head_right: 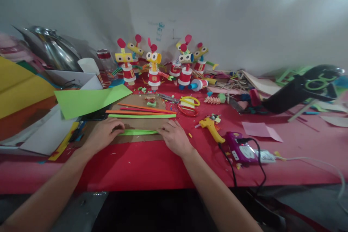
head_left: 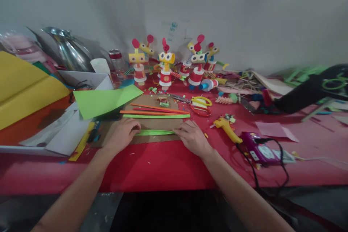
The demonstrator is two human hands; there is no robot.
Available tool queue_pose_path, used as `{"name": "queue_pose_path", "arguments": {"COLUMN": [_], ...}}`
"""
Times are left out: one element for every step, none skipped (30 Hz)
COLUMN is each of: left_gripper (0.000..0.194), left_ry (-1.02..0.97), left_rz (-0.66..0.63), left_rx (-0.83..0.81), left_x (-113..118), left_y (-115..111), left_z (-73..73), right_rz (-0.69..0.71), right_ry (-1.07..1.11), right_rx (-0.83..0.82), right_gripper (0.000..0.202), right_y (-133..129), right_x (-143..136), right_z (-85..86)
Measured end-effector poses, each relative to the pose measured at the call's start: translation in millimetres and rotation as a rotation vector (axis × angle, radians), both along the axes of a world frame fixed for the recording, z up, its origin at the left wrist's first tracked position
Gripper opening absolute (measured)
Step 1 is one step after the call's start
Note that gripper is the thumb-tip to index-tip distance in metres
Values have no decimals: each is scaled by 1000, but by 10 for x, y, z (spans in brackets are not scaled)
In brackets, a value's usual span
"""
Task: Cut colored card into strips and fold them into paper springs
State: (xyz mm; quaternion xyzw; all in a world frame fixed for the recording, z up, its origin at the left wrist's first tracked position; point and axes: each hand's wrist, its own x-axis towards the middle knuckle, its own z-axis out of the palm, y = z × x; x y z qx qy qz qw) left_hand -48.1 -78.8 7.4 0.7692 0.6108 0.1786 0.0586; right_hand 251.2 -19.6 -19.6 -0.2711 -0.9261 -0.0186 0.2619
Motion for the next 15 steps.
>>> {"name": "queue_pose_path", "arguments": {"left_gripper": [11, 12, 14, 17, 19, 22, 24, 26, 28, 30, 32, 32, 32, 33, 34], "left_ry": [22, 47, 80, 121, 169, 219, 270, 316, 353, 380, 398, 412, 420, 425, 427], "left_rz": [3, 8, 12, 4, -16, -50, -93, -141, -188, -223, -244, -255, -260, -263, -267], "left_rx": [0, 16, 49, 92, 141, 188, 229, 263, 288, 307, 324, 336, 346, 354, 360], "left_x": [29, 53, 69, 77, 75, 65, 49, 31, 14, 0, -10, -14, -15, -12, -8], "left_y": [-13, -28, -46, -66, -89, -114, -139, -165, -190, -212, -231, -246, -256, -263, -265], "left_z": [15, 19, 14, 1, -17, -35, -52, -65, -75, -81, -84, -87, -90, -93, -98], "right_rz": [-1, -1, 2, 7, 14, 21, 26, 31, 32, 32, 30, 31, 32, 35, 39], "right_ry": [-10, -21, -34, -48, -60, -70, -79, -90, -101, -114, -129, -146, -164, -180, -194], "right_rx": [2, 3, 3, 5, 9, 14, 16, 16, 13, 9, 5, 1, -3, -6, -10], "right_gripper": [25, 26, 26, 27, 27, 27, 28, 29, 30, 31, 32, 32, 33, 34, 35], "right_y": [-6, -11, -15, -16, -16, -15, -14, -15, -16, -18, -22, -26, -29, -33, -36], "right_x": [-3, -4, -4, -2, 0, 4, 8, 11, 14, 17, 19, 20, 23, 26, 31], "right_z": [10, 18, 25, 31, 35, 38, 41, 44, 47, 50, 54, 58, 61, 65, 68]}}
